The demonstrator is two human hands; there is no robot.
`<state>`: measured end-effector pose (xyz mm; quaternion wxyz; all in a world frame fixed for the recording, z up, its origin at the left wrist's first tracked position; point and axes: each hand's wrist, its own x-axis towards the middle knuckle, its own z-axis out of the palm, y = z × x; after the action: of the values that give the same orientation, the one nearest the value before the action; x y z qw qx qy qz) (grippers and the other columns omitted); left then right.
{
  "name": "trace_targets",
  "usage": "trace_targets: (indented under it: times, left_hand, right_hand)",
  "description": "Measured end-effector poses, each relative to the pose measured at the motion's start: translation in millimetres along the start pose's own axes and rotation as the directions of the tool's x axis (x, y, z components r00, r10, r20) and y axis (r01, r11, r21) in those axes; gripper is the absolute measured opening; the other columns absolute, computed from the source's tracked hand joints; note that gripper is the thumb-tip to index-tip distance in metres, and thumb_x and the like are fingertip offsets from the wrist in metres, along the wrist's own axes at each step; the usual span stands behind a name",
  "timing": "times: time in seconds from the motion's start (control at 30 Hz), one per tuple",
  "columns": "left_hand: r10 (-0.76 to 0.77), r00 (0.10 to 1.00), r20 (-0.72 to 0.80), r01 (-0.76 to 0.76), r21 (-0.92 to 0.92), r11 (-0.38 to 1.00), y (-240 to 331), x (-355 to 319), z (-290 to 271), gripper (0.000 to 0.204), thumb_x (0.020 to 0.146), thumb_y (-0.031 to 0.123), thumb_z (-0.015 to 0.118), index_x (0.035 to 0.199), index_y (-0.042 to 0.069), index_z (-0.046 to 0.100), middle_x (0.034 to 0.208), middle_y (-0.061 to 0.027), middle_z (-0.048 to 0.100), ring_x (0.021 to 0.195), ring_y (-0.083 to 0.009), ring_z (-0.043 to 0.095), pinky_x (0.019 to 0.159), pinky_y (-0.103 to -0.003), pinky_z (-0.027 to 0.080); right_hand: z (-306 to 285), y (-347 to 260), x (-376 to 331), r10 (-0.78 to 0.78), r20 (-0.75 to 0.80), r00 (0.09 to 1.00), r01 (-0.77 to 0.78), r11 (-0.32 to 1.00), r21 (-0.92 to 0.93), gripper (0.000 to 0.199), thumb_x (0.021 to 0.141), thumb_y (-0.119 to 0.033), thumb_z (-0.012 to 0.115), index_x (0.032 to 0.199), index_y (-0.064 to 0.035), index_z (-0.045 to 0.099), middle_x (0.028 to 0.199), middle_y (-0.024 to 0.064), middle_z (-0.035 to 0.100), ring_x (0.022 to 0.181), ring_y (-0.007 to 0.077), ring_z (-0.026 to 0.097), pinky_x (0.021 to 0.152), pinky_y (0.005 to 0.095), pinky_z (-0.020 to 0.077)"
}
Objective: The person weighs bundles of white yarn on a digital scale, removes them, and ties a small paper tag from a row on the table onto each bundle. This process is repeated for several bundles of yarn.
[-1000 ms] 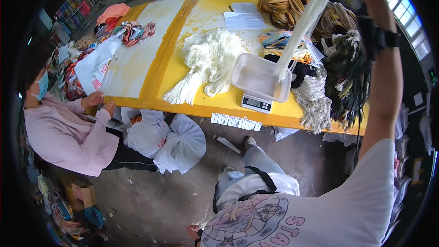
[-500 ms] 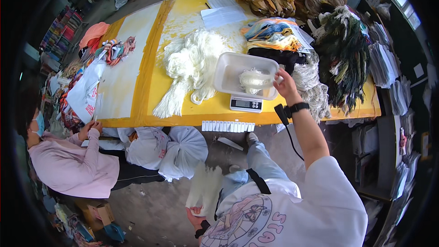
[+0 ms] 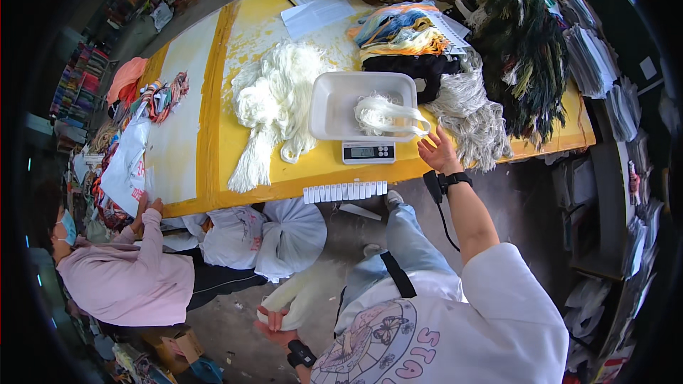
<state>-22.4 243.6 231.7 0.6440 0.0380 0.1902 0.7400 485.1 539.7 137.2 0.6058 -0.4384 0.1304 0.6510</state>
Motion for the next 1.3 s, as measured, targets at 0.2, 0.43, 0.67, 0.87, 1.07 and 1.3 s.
trace_targets:
  times: [0.2,0.43,0.67,0.87,1.07,1.3]
  left_hand:
    - [0.065,0.997,0.029,-0.068,0.139,0.988,-7.0,6.3,25.2,0.038,0.081,0.046,0.046,0.097,0.012,0.055,0.070,0.0036,0.043,0.068,-0.0109,0.043,0.092,-0.048,0.029]
    - [0.041,0.997,0.061,-0.047,0.101,0.994,-9.0,6.1,36.3,0.032,0.083,0.040,0.047,0.095,0.011,0.054,0.068,0.0036,0.042,0.067,-0.0101,0.044,0.097,-0.046,0.025]
    - [0.033,0.997,0.075,-0.042,0.115,0.993,-11.0,8.0,40.0,0.035,0.083,0.041,0.045,0.094,0.010,0.054,0.066,0.0035,0.042,0.066,-0.0099,0.042,0.095,-0.047,0.026]
    - [-0.014,0.999,0.036,0.011,0.089,0.996,-20.2,12.8,36.7,0.032,0.084,0.039,0.046,0.092,0.009,0.054,0.063,0.0034,0.040,0.065,-0.0099,0.042,0.093,-0.046,0.028]
    - [-0.029,0.974,-0.226,0.064,0.147,0.987,-17.9,6.3,35.6,0.023,0.087,0.031,0.043,0.083,0.011,0.052,0.055,0.0041,0.036,0.056,-0.0094,0.039,0.075,-0.035,0.037]
    - [-0.095,0.983,-0.156,0.140,0.311,0.940,-34.9,35.2,89.8,0.041,0.087,0.040,0.037,0.098,0.003,0.052,0.061,-0.0003,0.045,0.060,-0.0126,0.045,0.063,-0.030,0.041]
  right_hand:
    - [-2.0,-1.2,6.7,0.018,0.064,0.998,-0.016,1.000,-0.027,0.063,0.069,-0.043,0.064,0.113,-0.0081,0.036,0.107,0.0161,0.039,0.089,0.0266,0.049,0.065,0.0316,0.0469]
    - [3.3,-1.9,13.9,0.023,0.080,0.997,-0.016,0.996,-0.087,0.058,0.069,-0.044,0.064,0.110,-0.0100,0.040,0.102,0.0165,0.046,0.085,0.0235,0.052,0.058,0.0264,0.0461]
    - [11.5,-4.7,17.0,0.004,0.104,0.995,0.013,0.987,-0.161,0.040,0.071,-0.038,0.063,0.098,-0.0122,0.047,0.083,0.0070,0.056,0.075,0.0170,0.054,0.054,0.0237,0.0431]
    - [41.6,-12.4,-6.4,-0.566,-0.120,0.816,0.394,0.696,-0.600,0.031,0.073,-0.029,0.062,0.098,-0.0130,0.054,0.077,0.0005,0.058,0.073,0.0096,0.052,0.054,0.0201,0.0380]
    - [138.5,-9.0,-186.7,-0.189,0.807,0.559,0.433,0.897,-0.090,0.029,0.080,-0.021,0.054,0.106,-0.0098,0.049,0.081,0.0008,0.053,0.073,0.0138,0.054,0.056,0.0266,0.0423]
    - [149.5,-13.9,-349.1,0.266,0.952,-0.152,0.498,0.853,-0.158,0.019,0.082,-0.018,0.051,0.094,-0.0036,0.055,0.080,0.0024,0.056,0.062,0.0127,0.051,0.053,0.0249,0.0416]
